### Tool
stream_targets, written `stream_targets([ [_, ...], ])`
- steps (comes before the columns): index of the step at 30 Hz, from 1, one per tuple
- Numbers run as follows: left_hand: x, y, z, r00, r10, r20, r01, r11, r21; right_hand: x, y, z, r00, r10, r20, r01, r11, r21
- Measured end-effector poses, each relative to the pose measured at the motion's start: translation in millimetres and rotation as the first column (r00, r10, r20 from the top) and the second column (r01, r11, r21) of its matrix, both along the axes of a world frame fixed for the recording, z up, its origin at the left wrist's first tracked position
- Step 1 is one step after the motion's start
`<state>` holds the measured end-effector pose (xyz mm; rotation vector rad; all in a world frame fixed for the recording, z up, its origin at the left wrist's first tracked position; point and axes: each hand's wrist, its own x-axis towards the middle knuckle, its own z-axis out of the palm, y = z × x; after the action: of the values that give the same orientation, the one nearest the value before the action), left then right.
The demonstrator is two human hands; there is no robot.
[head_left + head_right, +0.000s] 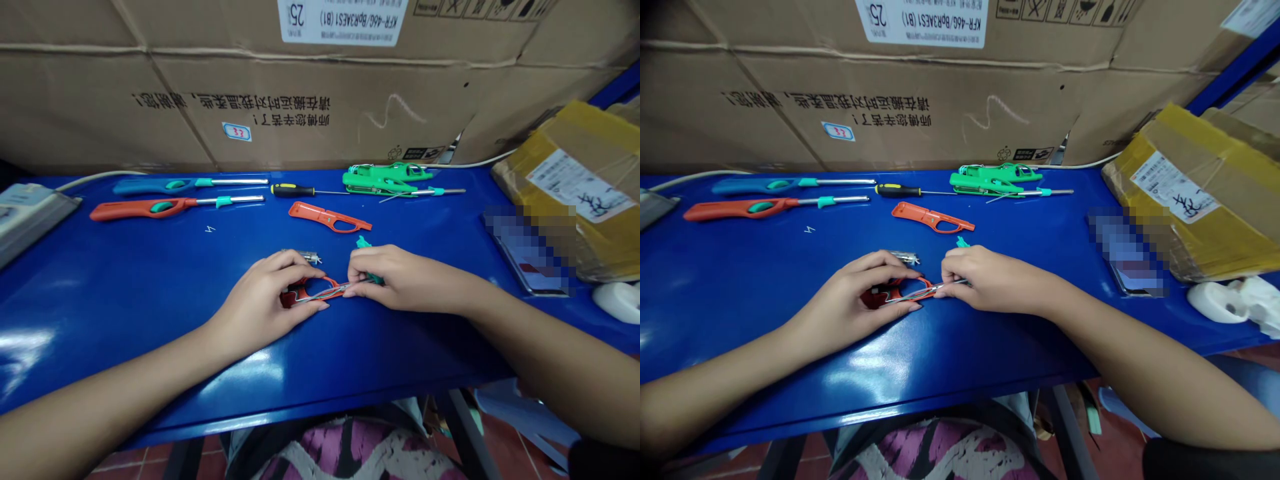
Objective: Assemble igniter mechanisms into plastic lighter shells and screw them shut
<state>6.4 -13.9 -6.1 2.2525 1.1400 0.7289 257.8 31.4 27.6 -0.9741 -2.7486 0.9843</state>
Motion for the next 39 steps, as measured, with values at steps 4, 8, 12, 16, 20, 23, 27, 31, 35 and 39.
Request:
stream_targets([
  [4,0.0,-0.4,0.4,1.0,0.02,0.003,-0.02,1.0,-0.015,-4.2,-7.1,0.9,0.996,-0.025,0.086,0.019,0.997,0.079],
  [8,0.0,0.3,-0.4,1.0,0.019,0.013,-0.019,1.0,-0.01,-8.1,-11.8,0.0,0.989,-0.055,0.135,0.039,0.992,0.122],
  [12,0.0,1.1,-0.5,1.0,0.012,0.015,-0.012,1.0,-0.011,-6.4,-7.3,-0.9,0.997,-0.044,0.061,0.039,0.996,0.086],
  [16,0.3,0.8,0.8,1.0,0.015,0.016,-0.014,1.0,-0.027,-0.8,1.2,-2.2,0.998,-0.007,-0.059,0.007,1.0,0.001],
  [20,0.8,0.0,0.6,0.999,0.025,0.023,-0.024,0.999,-0.029,-1.2,-0.3,-4.9,0.998,-0.027,-0.059,0.03,0.999,0.041],
  [23,1.2,-0.6,0.4,0.999,0.029,0.025,-0.028,0.999,-0.023,-6.7,-9.3,-4.5,0.995,-0.101,0.009,0.1,0.99,0.1],
  [27,1.2,-0.9,1.1,1.0,0.018,0.015,-0.018,1.0,-0.014,-11.1,-19.5,3.1,0.975,-0.222,-0.003,0.219,0.958,0.185],
  [31,0.0,-0.1,1.0,1.0,0.014,0.006,-0.014,1.0,0.009,-7.4,-16.6,11.5,0.971,-0.209,-0.118,0.227,0.96,0.166],
  [35,-1.5,0.8,0.7,0.999,-0.002,-0.049,0.004,0.999,0.045,-2.4,-6.6,9.3,0.985,-0.104,-0.138,0.116,0.99,0.083],
  [39,-2.7,-0.1,1.3,0.997,-0.006,-0.077,0.012,0.997,0.077,-0.1,-1.5,3.9,0.985,-0.056,-0.164,0.068,0.995,0.069],
])
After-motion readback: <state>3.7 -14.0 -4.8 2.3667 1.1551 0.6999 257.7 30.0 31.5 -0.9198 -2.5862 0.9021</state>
